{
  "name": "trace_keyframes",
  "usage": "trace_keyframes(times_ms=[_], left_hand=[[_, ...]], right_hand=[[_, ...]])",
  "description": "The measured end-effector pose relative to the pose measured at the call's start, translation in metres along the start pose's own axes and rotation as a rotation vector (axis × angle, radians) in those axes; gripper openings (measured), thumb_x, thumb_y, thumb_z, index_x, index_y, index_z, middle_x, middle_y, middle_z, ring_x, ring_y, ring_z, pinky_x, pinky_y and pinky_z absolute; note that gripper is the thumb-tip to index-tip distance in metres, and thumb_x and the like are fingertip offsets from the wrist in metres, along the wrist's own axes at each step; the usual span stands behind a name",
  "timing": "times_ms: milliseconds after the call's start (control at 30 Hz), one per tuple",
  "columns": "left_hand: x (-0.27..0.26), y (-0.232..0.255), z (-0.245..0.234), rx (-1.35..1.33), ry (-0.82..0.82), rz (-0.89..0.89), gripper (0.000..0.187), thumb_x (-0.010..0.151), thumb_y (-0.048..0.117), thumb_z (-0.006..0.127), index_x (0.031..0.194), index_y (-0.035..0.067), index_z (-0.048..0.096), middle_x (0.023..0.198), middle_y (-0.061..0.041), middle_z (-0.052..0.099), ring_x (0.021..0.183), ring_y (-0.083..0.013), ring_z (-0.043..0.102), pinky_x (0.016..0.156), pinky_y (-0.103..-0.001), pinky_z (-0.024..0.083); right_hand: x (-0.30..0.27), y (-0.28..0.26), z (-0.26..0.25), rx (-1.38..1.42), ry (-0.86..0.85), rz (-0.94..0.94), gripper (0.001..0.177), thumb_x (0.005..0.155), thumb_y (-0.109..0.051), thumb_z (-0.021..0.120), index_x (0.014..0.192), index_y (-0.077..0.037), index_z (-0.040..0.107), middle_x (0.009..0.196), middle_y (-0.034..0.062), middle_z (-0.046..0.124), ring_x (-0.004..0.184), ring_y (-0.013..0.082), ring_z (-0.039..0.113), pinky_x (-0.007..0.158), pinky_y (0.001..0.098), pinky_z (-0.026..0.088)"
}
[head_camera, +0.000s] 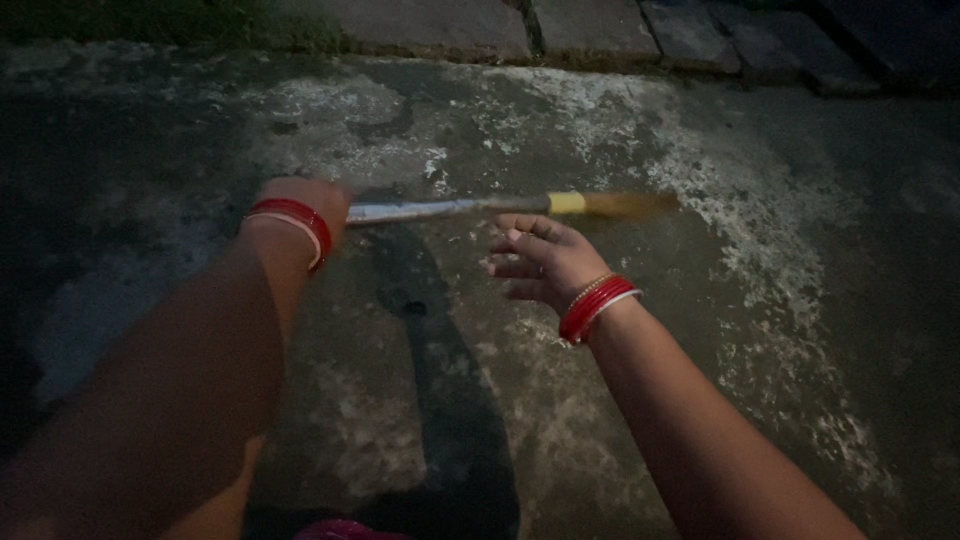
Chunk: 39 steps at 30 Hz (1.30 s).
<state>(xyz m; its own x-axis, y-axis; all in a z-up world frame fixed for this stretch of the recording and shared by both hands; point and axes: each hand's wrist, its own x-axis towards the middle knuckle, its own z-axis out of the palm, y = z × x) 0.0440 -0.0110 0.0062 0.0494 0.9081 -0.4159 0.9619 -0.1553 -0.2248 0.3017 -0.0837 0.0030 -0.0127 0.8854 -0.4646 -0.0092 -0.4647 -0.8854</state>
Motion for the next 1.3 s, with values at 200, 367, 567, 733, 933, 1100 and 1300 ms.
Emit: trace_keyframes(times_ms=[200,367,567,733,933,1100,1300], left_hand=[[-0.008,-0.006,-0.01,-0.187,0.133,0.018,0.031,0.101,0.014,0.06,0.131,0.015,0.066,0.12,-0.015,0.07,0.109,-0.0304,0.069,0.091,-0.047,0.057],[-0.023,0.021,-0.031,-0.366,0.105,0.076,0.03,0.097,0.017,0.066,0.127,0.015,0.066,0.115,-0.013,0.069,0.104,-0.0273,0.068,0.089,-0.044,0.059],[-0.024,0.08,-0.05,-0.533,0.062,0.458,0.039,0.086,0.021,0.078,0.123,0.016,0.066,0.121,-0.009,0.07,0.11,-0.0247,0.067,0.096,-0.043,0.052],[-0.018,0.125,-0.05,-0.296,-0.011,0.581,0.046,0.085,0.018,0.078,0.128,0.012,0.066,0.13,-0.014,0.072,0.118,-0.0285,0.071,0.1,-0.045,0.057],[0.011,0.131,-0.018,-0.418,-0.207,0.604,0.069,0.079,0.03,0.084,0.14,0.015,0.056,0.144,-0.01,0.059,0.13,-0.0278,0.06,0.106,-0.046,0.049],[0.04,0.112,0.0,-0.417,-0.245,0.592,0.073,0.091,0.065,0.06,0.141,0.012,0.059,0.148,-0.011,0.054,0.135,-0.0306,0.052,0.111,-0.049,0.042],[0.06,0.071,0.008,-0.652,-0.177,0.378,0.063,0.096,0.059,0.054,0.135,0.011,0.065,0.138,-0.011,0.064,0.127,-0.0275,0.06,0.109,-0.049,0.045]], right_hand=[[-0.002,-0.003,0.005,0.038,0.013,0.012,0.048,0.094,-0.025,0.059,0.139,-0.01,0.056,0.13,0.0146,0.066,0.111,0.0282,0.067,0.089,0.0448,0.057],[0.001,0.008,0.013,0.343,0.254,0.109,0.052,0.101,-0.03,0.055,0.146,-0.007,0.043,0.146,0.0184,0.057,0.133,0.0336,0.058,0.104,0.0489,0.05],[0.004,0.031,0.019,0.564,0.198,0.149,0.045,0.1,-0.032,0.055,0.134,-0.004,0.055,0.131,0.0181,0.061,0.118,0.031,0.061,0.101,0.0508,0.049],[0.036,0.069,-0.003,0.741,0.165,0.054,0.03,0.093,-0.008,0.05,0.118,0.002,0.063,0.116,0.0193,0.065,0.116,0.0304,0.062,0.105,0.0472,0.052],[0.028,0.092,-0.005,0.92,0.194,0.026,0.025,0.098,-0.021,0.047,0.111,-0.002,0.056,0.113,0.0182,0.06,0.112,0.0323,0.058,0.104,0.0506,0.047],[0.019,0.076,0.005,0.744,0.46,0.192,0.033,0.101,-0.031,0.056,0.117,-0.002,0.061,0.113,0.0149,0.066,0.108,0.0276,0.064,0.097,0.0435,0.053],[0.06,0.102,0.005,0.83,0.422,0.2,0.028,0.102,-0.026,0.057,0.118,-0.003,0.059,0.109,0.0133,0.063,0.098,0.0266,0.062,0.083,0.0437,0.054]])
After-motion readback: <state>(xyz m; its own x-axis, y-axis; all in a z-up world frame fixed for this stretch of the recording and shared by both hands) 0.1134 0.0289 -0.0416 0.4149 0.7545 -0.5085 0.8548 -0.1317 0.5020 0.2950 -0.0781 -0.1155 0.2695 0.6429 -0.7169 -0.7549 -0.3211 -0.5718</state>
